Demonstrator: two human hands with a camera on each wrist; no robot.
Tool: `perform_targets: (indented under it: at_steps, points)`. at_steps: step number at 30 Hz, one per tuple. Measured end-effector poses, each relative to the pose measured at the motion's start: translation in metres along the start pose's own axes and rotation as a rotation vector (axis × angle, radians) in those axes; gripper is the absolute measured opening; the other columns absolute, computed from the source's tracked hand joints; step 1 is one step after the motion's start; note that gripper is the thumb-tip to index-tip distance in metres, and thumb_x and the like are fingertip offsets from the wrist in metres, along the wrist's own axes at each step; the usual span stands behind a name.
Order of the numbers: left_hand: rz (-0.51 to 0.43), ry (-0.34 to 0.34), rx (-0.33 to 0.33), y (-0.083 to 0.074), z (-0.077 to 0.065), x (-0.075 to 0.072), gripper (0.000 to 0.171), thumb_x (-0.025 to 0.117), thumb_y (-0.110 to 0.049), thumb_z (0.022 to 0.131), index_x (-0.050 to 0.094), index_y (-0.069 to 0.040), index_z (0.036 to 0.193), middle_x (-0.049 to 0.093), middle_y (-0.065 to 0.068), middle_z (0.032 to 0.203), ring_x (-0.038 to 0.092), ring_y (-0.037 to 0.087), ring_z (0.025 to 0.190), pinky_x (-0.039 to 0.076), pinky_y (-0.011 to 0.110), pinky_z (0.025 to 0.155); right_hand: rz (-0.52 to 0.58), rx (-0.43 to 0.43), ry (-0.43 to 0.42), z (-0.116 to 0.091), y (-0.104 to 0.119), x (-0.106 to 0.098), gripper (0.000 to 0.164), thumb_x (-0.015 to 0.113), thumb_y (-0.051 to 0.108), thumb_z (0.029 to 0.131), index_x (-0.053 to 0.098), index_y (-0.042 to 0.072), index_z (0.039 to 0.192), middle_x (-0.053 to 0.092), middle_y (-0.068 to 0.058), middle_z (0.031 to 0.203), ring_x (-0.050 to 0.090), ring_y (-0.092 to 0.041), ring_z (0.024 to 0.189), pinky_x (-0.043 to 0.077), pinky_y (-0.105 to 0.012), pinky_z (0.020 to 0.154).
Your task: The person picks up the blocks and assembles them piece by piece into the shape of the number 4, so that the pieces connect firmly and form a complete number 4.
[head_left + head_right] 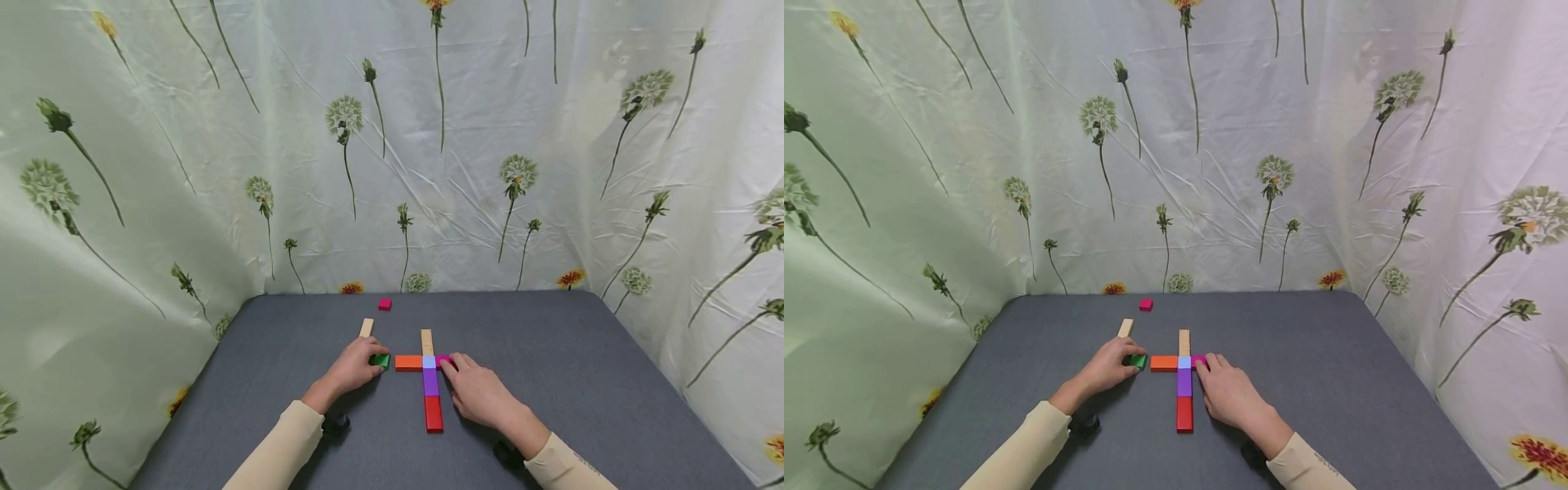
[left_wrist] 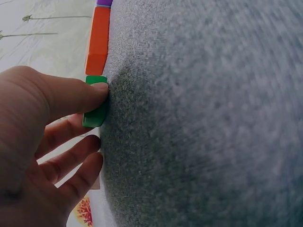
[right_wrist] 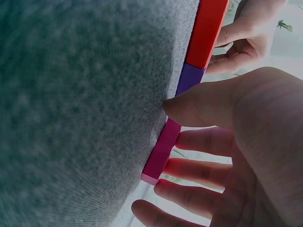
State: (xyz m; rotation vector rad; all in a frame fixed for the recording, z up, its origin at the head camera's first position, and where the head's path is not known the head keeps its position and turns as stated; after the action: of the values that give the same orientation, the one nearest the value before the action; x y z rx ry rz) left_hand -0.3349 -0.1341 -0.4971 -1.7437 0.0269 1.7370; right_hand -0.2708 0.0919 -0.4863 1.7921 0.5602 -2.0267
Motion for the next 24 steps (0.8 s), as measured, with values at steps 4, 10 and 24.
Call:
perform_targets:
  at_steps: [4, 10, 24]
  points:
    - [0.008, -0.022, 0.011, -0.0012, -0.0001, -0.0009, 0.029, 0.079, -0.014, 0.088, 0.076, -0.011, 0.116, 0.065, 0.0, 0.108, 0.056, 0.018, 0.099, 0.051, 0.041, 0.087, -0.005, -0.004, -0.01, -0.0003, 0.0, -0.0007, 0.06, 0.078, 0.025, 0.086, 0.058, 0.007, 0.139, 0.056, -0.014, 0.129, 0.057, -0.027, 0.117, 0.057, -0.044, 0.084]
    - [0.033, -0.043, 0.027, -0.0046, -0.0023, -0.002, 0.029, 0.079, -0.016, 0.087, 0.076, -0.011, 0.115, 0.065, 0.0, 0.106, 0.057, 0.018, 0.097, 0.051, 0.038, 0.082, -0.002, -0.041, -0.054, -0.0022, 0.0016, -0.0044, 0.055, 0.076, 0.021, 0.086, 0.059, 0.005, 0.137, 0.057, -0.014, 0.127, 0.057, -0.027, 0.116, 0.058, -0.042, 0.08]
    - [0.043, -0.056, 0.026, -0.0081, -0.0027, 0.0008, 0.029, 0.078, -0.016, 0.088, 0.075, -0.011, 0.117, 0.065, 0.0, 0.108, 0.058, 0.017, 0.099, 0.052, 0.039, 0.085, -0.004, -0.041, -0.046, -0.0022, 0.0023, -0.0043, 0.056, 0.077, 0.021, 0.086, 0.059, 0.005, 0.136, 0.056, -0.014, 0.127, 0.056, -0.026, 0.117, 0.058, -0.041, 0.081]
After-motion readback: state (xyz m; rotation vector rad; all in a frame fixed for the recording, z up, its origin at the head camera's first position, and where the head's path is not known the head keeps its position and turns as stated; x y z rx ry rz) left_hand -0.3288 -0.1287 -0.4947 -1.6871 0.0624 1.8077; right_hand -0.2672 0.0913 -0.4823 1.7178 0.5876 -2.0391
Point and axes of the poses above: each hand's wrist, its own z-axis towards the middle knuckle, its own x-axis out of the palm, y = z × x, the point moved 6 cm from there along z, towards the middle knuckle
